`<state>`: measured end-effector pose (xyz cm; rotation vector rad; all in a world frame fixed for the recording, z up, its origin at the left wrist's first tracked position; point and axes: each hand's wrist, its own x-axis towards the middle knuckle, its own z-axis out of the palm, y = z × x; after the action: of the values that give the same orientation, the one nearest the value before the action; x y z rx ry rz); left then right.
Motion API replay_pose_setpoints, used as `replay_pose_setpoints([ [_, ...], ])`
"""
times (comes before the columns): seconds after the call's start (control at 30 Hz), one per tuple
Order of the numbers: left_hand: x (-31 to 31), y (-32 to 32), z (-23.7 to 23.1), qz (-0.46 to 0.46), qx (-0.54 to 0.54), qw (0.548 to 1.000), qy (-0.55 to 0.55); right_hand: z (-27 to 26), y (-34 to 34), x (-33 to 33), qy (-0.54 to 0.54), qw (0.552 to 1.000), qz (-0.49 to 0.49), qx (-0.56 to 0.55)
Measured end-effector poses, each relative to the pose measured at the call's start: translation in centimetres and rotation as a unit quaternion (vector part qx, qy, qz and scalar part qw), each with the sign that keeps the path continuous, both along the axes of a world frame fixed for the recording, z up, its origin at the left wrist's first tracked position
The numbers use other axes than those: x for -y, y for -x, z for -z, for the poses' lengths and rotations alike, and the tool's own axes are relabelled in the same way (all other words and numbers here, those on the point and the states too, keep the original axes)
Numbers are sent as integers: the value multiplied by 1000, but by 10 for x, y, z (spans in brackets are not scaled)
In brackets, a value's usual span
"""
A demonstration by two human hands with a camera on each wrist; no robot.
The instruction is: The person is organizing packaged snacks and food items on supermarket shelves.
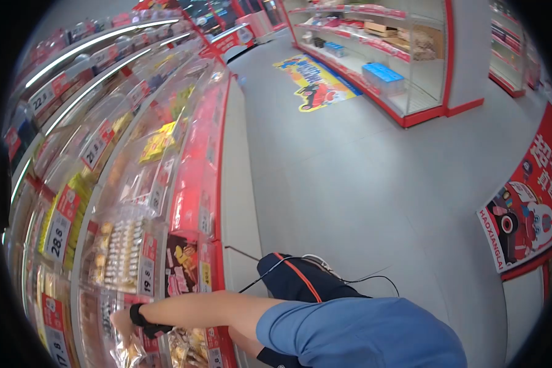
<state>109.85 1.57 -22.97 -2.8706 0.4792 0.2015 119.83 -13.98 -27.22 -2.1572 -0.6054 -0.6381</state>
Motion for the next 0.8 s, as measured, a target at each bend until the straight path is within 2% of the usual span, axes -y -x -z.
replay_pose_setpoints([
  [0.03,-5,-4,0,-26,-41,999,-1,8,-17,-3,-5,1000,-19,13],
  [0.07,-18,-11,19,44,62,994,75,8,-11,7,-92,988,-95,-77],
  [0.1,-32,-18,38,120,166,969,135,3,1,14,-140,977,-91,-136],
  [0.13,-36,-19,42,149,184,961,141,-3,15,21,-192,959,-82,-191],
  [0.17,-32,-18,40,187,199,951,148,-6,24,24,-231,949,-94,-191],
  [0.23,-22,-12,31,158,183,959,145,0,21,7,-272,959,53,-50],
  [0.27,-19,-11,31,163,197,953,163,-2,18,0,-256,960,108,26],
  [0.33,-17,-8,33,176,222,939,194,-4,14,-9,-225,933,220,174],
  [0.43,-19,-11,35,175,216,939,203,-12,36,-12,-6,962,237,134],
  [0.5,-18,-11,32,166,202,936,234,1,38,-26,8,988,149,35],
  [0.57,-13,-8,30,168,198,918,299,8,40,-30,7,999,38,17],
  [0.6,-12,-8,32,177,225,908,306,7,38,-29,36,999,8,16],
  [0.67,-11,-8,29,188,238,919,253,3,30,-19,93,994,-58,10],
  [0.7,-10,-7,28,191,241,925,224,2,34,-10,30,996,-85,1],
  [0.73,-9,-6,28,174,234,932,214,-5,41,3,100,989,-99,-38],
  [0.77,-11,-7,30,175,232,937,194,-1,43,9,136,987,-84,36],
  [0.8,-14,-10,33,175,230,942,173,-13,63,13,128,988,-59,-56],
])
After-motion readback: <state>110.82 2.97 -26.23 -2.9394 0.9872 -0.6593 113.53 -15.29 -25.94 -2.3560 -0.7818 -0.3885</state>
